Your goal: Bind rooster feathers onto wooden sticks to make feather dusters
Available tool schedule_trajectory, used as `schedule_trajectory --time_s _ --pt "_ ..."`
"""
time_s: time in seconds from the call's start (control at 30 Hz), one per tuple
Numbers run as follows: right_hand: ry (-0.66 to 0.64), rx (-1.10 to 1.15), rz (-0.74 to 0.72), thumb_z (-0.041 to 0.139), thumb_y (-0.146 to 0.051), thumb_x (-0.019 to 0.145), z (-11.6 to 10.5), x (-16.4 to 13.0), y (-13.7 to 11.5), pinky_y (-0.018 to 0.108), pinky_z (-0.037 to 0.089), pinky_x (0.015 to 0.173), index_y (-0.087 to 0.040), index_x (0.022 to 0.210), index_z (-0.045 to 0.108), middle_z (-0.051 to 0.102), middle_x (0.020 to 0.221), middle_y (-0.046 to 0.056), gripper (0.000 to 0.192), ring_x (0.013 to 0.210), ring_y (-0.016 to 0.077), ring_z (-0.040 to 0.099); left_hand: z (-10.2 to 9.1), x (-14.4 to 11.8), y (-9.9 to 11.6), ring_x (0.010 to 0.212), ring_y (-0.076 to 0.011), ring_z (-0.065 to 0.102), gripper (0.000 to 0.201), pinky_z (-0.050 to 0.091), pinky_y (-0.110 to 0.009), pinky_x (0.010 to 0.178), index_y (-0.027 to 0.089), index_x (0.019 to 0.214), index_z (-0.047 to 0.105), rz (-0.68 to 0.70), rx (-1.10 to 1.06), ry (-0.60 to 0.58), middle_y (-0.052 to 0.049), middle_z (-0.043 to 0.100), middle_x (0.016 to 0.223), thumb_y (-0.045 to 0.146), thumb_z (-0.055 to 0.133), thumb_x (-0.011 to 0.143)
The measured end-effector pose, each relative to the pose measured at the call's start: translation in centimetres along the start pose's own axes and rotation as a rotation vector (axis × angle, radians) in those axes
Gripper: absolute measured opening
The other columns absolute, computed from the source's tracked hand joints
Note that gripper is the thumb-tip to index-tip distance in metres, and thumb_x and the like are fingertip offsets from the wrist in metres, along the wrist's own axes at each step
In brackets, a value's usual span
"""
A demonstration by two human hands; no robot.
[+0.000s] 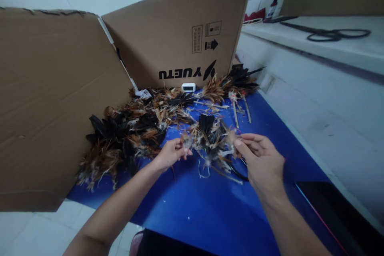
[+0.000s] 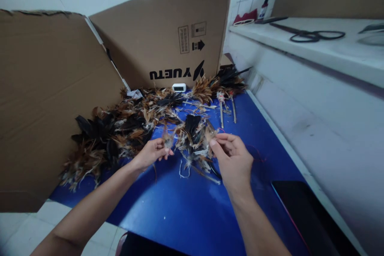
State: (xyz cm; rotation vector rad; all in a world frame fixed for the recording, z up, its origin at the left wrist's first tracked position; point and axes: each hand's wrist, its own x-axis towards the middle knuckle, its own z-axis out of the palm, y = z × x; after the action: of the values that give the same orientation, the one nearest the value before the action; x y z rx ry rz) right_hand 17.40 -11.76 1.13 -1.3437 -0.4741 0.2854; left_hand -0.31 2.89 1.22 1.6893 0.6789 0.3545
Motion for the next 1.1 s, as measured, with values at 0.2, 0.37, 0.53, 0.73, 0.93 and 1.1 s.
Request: schedule_trajectory --time_s 0.2,0.37,0.53,0.73,0.93,1.1 --pt "-0.109 -0.026 0.047 0.073 -0.033 0.067 0.3 -0.3 0.4 0.021 0.045 0.048 -0.020 0.084 0.060 0.062 0.069 -0.001 0.026 0.057 0.0112 0.057 -0.2 3.9 -0.5 0.069 -0.0137 0.062 0.019 0.047 -0.026 0.068 0.018 0.096 0.061 0.151 0.524 0.143 -0.004 0.066 0.086 0.024 0.047 0.084" --pt "-0.171 -0.047 0.071 0.073 -0.034 0.066 0.5 -0.6 0.7 0.021 0.045 0.050 -0.019 0.083 0.060 0.062 0.069 0.000 0.026 0.058 0.0115 0.057 0.1 8.9 -1.4 0.096 -0.0212 0.058 0.027 0.042 -0.034 0.090 0.019 0.099 0.061 0.173 0.696 0.314 -0.008 0.057 0.106 0.021 0.062 0.072" --pt "-0.170 -0.041 0.079 0.073 -0.033 0.066 0.5 -0.5 0.7 0.022 0.046 0.051 -0.019 0.082 0.060 0.063 0.070 0.001 0.026 0.061 0.0124 0.058 0.3 11.0 -1.7 0.080 -0.0182 0.061 0.004 0.044 -0.030 0.080 0.017 0.071 0.060 0.193 0.525 0.264 -0.003 0.060 0.075 0.014 0.058 0.072" --pt "-0.177 -0.045 0.054 0.073 -0.034 0.067 0.6 -0.5 0.6 0.024 0.047 0.054 -0.019 0.082 0.060 0.063 0.069 0.001 0.025 0.060 0.0128 0.059 -0.4 10.2 0.0 0.047 -0.0102 0.054 0.010 0.037 -0.019 0.044 0.017 0.080 0.050 0.180 0.242 0.182 0.004 0.053 0.054 0.025 0.046 0.083" --pt "-0.192 -0.061 0.062 0.072 -0.037 0.067 0.8 -0.7 0.5 0.025 0.048 0.053 -0.018 0.083 0.059 0.063 0.068 0.001 0.028 0.058 0.0133 0.058 -0.9 9.4 2.0 0.036 -0.0033 0.039 0.007 0.030 -0.015 0.036 0.016 0.075 0.051 0.181 -0.106 0.131 0.005 0.054 0.056 0.016 0.057 0.071" --pt "-0.242 -0.031 0.103 0.072 -0.037 0.068 0.7 -0.8 0.7 0.023 0.046 0.050 -0.019 0.084 0.058 0.062 0.067 0.000 0.028 0.055 0.0116 0.056 -1.6 9.2 3.6 0.041 -0.0043 0.047 0.022 0.036 -0.016 0.038 0.015 0.095 0.058 0.202 0.040 -0.031 0.000 0.062 0.073 0.016 0.055 0.073"
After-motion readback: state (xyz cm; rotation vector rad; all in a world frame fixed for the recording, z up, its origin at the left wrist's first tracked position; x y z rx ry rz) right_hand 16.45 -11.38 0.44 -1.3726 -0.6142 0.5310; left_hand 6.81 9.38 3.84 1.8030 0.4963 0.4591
